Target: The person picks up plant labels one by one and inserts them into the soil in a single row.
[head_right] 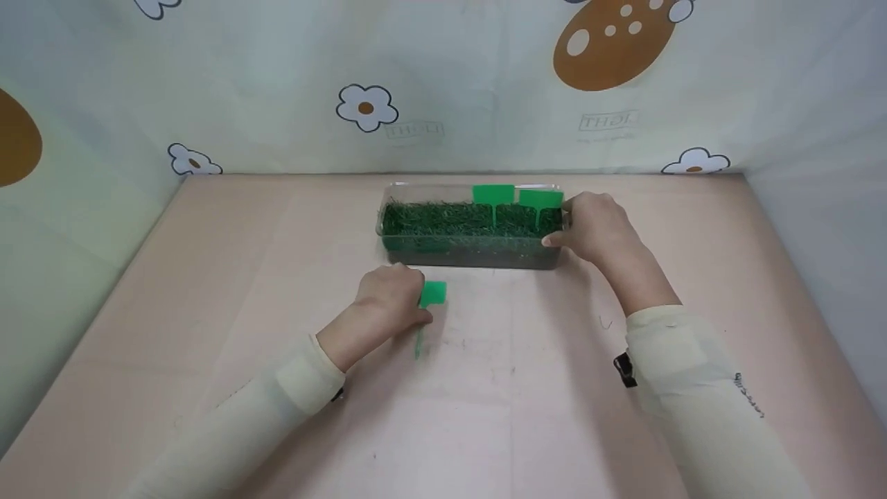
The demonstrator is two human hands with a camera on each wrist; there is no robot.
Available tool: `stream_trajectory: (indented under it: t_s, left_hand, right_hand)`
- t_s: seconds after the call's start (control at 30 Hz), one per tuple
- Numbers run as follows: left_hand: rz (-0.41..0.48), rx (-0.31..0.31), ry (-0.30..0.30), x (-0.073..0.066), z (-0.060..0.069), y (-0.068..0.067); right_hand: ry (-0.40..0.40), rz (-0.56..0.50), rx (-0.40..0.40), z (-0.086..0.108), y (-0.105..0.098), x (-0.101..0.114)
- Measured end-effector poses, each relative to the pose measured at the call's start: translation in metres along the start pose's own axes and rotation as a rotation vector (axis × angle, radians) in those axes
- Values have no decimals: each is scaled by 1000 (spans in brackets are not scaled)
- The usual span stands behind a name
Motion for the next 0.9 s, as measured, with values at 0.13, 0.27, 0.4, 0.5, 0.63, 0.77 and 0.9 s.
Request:
stream_trajectory:
  t_s: [0.13, 0.27, 0.4, 0.5, 0.63, 0.77, 0.9]
  left_hand:
    - [-61, -16, 7, -6, 5, 3]
    - [-122, -28, 6, -9, 11, 5]
    - [-124, -28, 0, -11, 13, 8]
    - [-98, -17, -10, -10, 12, 11]
    - [-34, 16, -26, -5, 10, 14]
    - [52, 32, -18, 3, 11, 11]
    - [42, 37, 3, 9, 20, 7]
  right_hand:
    - [-5, -1, 7, 0, 2, 1]
    - [-12, 8, 5, 0, 2, 1]
    - [-7, 11, 6, 0, 2, -1]
    - [-5, 10, 14, 0, 4, -2]
    - [-10, 15, 15, 0, 4, -2]
    - [-14, 16, 15, 0, 4, -1]
    - [-13, 14, 19, 1, 4, -1]
Point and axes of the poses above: each hand's wrist, its own z-axis away from the middle knuckle, its own y-axis out of the palm, x = y × z, the point moved 10 cm from there along -z, towards the middle knuckle, and after that the axes turned 14 degrees about z, right-handed, at the moved point
